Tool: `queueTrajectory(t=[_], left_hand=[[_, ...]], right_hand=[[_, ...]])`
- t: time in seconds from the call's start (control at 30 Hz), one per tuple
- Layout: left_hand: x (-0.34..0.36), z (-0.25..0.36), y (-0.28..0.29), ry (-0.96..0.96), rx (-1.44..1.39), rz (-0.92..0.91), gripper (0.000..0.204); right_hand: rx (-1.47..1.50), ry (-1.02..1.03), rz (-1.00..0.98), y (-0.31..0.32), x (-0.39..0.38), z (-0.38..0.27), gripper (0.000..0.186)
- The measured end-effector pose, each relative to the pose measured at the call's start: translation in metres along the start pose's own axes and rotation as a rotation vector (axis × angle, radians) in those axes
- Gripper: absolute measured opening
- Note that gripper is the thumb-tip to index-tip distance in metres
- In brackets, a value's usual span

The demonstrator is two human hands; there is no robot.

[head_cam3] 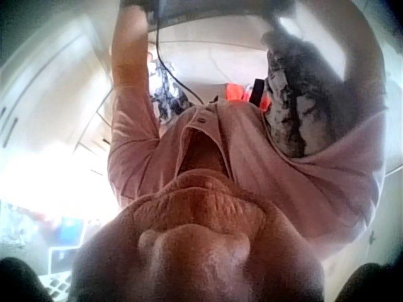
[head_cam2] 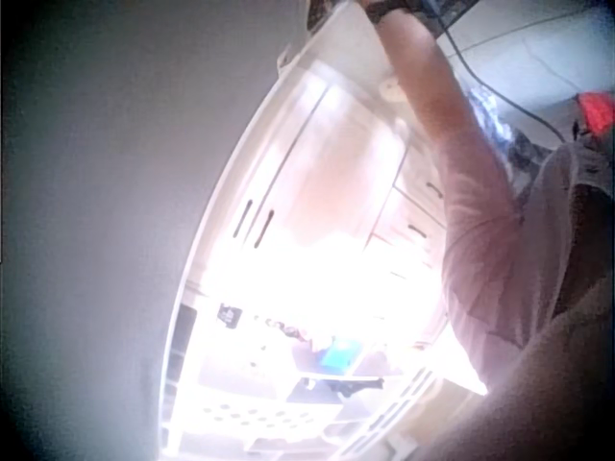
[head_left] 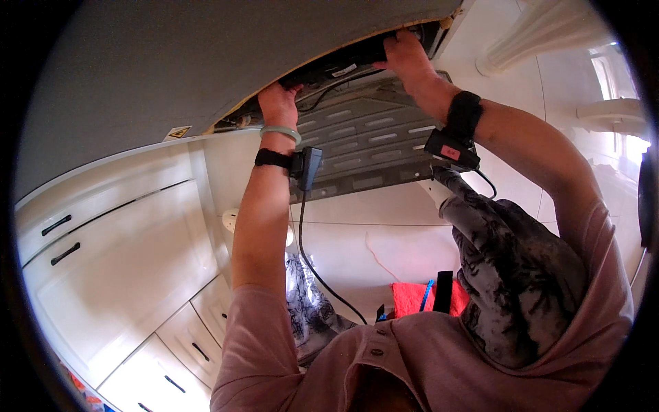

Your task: The person removes screws from the back panel of a refrigerator using a screwdriver, detaches the panel, and works on the internal components by hand.

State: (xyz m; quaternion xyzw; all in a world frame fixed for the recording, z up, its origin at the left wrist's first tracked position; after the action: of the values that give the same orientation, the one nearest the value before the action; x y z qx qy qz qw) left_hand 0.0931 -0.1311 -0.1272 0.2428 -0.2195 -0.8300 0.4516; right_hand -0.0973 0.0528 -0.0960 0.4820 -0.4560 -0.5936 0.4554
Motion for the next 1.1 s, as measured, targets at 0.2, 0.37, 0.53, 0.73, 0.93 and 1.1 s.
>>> queueTrajectory(t=[0.2,0.37,0.53,0.73,0.93,1.1], left_hand=[[-0.005,0.006,0.0,0.087,-0.268,-0.039,0.027],[-0.01,0.007,-0.003,0.238,-0.633,-0.04,0.03],[-0.013,0.008,-0.004,0.297,-0.753,-0.038,0.03],[-0.008,0.003,-0.005,0.268,-0.699,-0.07,0.03],[-0.013,0.017,0.0,0.198,-0.502,0.064,0.034],[-0.035,0.04,-0.006,0.353,-0.852,0.053,0.036]], right_hand=[[-0.141,-0.035,-0.146,0.0,0.001,0.0,0.036],[0.027,0.036,-0.169,-0.014,0.008,0.017,0.038],[0.885,-0.194,0.35,-0.046,0.028,0.029,0.041],[0.879,-0.129,0.285,-0.046,0.023,0.032,0.036],[1.259,-0.248,0.242,-0.03,0.014,0.034,0.036],[1.558,-0.235,0.569,-0.055,0.02,0.037,0.037]])
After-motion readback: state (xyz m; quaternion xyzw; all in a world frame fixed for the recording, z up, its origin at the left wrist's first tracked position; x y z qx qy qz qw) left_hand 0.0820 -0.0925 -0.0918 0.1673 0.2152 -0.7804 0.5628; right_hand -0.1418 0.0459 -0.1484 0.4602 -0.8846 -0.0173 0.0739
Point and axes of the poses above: each hand's wrist, its own x-axis towards the middle knuckle, its own y-axis out of the back of the hand, z = x × y, the point moved 3 cm from there along x, towards the middle knuckle, and after that the axes turned 15 degrees about y, right-handed, at the moved point
